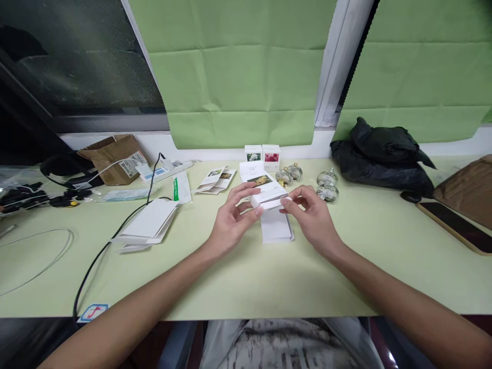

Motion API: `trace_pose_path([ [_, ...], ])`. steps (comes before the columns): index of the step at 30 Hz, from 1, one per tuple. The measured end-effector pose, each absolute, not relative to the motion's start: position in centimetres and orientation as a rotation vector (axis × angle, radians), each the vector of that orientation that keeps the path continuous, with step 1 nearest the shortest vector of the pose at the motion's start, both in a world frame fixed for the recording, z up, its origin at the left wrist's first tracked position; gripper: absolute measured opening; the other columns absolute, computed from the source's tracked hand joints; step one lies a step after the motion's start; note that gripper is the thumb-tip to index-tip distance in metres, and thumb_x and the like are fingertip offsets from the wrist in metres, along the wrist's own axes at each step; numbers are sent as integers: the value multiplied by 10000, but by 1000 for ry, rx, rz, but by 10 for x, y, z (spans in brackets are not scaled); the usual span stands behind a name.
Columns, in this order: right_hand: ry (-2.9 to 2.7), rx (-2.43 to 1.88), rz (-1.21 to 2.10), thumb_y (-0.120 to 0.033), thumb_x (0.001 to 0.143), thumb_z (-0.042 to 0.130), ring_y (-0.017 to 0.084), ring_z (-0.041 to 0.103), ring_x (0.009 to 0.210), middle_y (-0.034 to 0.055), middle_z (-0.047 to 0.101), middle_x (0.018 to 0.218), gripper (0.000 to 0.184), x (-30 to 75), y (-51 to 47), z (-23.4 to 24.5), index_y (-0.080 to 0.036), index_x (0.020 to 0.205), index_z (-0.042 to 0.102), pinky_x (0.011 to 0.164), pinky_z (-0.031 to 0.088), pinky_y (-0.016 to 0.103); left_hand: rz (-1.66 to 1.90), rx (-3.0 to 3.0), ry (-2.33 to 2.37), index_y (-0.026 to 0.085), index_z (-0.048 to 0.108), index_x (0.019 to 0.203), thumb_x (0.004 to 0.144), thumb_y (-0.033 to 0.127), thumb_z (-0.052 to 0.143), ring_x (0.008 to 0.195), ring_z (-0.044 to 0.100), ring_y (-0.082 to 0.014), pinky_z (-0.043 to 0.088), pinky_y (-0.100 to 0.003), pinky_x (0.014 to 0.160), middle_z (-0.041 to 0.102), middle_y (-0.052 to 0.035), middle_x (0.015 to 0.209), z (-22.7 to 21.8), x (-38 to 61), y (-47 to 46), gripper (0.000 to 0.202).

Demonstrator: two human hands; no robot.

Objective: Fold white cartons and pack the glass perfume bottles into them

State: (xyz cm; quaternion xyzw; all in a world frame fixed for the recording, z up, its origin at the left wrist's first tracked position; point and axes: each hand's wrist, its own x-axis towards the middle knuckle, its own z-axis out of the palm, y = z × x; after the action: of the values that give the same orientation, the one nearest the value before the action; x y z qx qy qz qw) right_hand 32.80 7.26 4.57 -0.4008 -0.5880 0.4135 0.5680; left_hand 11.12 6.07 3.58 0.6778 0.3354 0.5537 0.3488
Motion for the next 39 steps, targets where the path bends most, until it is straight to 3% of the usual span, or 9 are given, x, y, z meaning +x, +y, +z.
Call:
trace_pose_path([
  [5, -1238, -997, 1165, -440, 845, 829, 202, 718, 924, 3, 636, 1001, 343, 323, 71, 44, -225, 798, 566, 954, 625, 452, 1427, 1767, 878, 299, 701, 1323, 979, 355, 737, 1466, 499, -290, 562, -380, 1091, 457, -97, 1593, 36, 114, 57, 350],
  [10, -1176, -985, 1273, -399, 836, 833, 212, 751, 928, 0, 726, 959, 339, 322, 72, 45, -229, 799, 542, 949, 608, 425, 1429, 1762, 864, 293, 694, 1326, 981, 349, 735, 1380, 571, -268, 589, -380, 1060, 438, -102, 1592, 35, 115, 56, 352],
  [16, -1113, -982, 1360, -404, 823, 849, 219, 772, 913, 9, 781, 971, 347, 322, 71, 45, -226, 817, 552, 883, 612, 389, 1431, 1759, 874, 292, 696, 1320, 981, 348, 736, 1444, 517, -283, 571, -377, 1076, 453, -102, 1585, 33, 114, 59, 346],
  [21, -1115, -975, 1344, -438, 818, 864, 224, 783, 912, 22, 800, 993, 376, 321, 69, 46, -227, 823, 553, 856, 619, 377, 1447, 1791, 886, 289, 700, 1303, 996, 328, 716, 1470, 487, -271, 557, -356, 1078, 463, -99, 1572, 33, 115, 59, 310],
  [25, -1151, -950, 1303, -491, 835, 859, 235, 790, 907, 21, 799, 940, 373, 321, 67, 45, -238, 908, 594, 838, 628, 385, 1478, 1808, 914, 285, 696, 1299, 1006, 331, 702, 1379, 559, -252, 590, -343, 1019, 476, -104, 1545, 33, 115, 59, 297],
  [29, -1134, -949, 1290, -496, 843, 864, 231, 790, 939, 20, 796, 964, 370, 320, 67, 42, -245, 945, 612, 913, 626, 413, 1482, 1828, 950, 292, 682, 1305, 1008, 329, 696, 1290, 608, -237, 633, -336, 943, 468, -108, 1540, 33, 116, 55, 300],
  [34, -1038, -872, 1409, -469, 819, 894, 244, 778, 1029, 26, 788, 1034, 387, 319, 68, 39, -247, 923, 595, 1033, 604, 467, 1514, 1901, 958, 299, 680, 1293, 1013, 310, 687, 1267, 626, -225, 642, -353, 972, 471, -103, 1511, 34, 118, 51, 280],
  [39, -940, -771, 1476, -376, 771, 946, 202, 752, 1049, -22, 721, 1036, 376, 318, 70, 36, -248, 923, 627, 1067, 599, 412, 1537, 1954, 993, 303, 670, 1290, 1017, 323, 680, 1291, 623, -242, 658, -363, 948, 479, -106, 1503, 33, 119, 50, 274],
])
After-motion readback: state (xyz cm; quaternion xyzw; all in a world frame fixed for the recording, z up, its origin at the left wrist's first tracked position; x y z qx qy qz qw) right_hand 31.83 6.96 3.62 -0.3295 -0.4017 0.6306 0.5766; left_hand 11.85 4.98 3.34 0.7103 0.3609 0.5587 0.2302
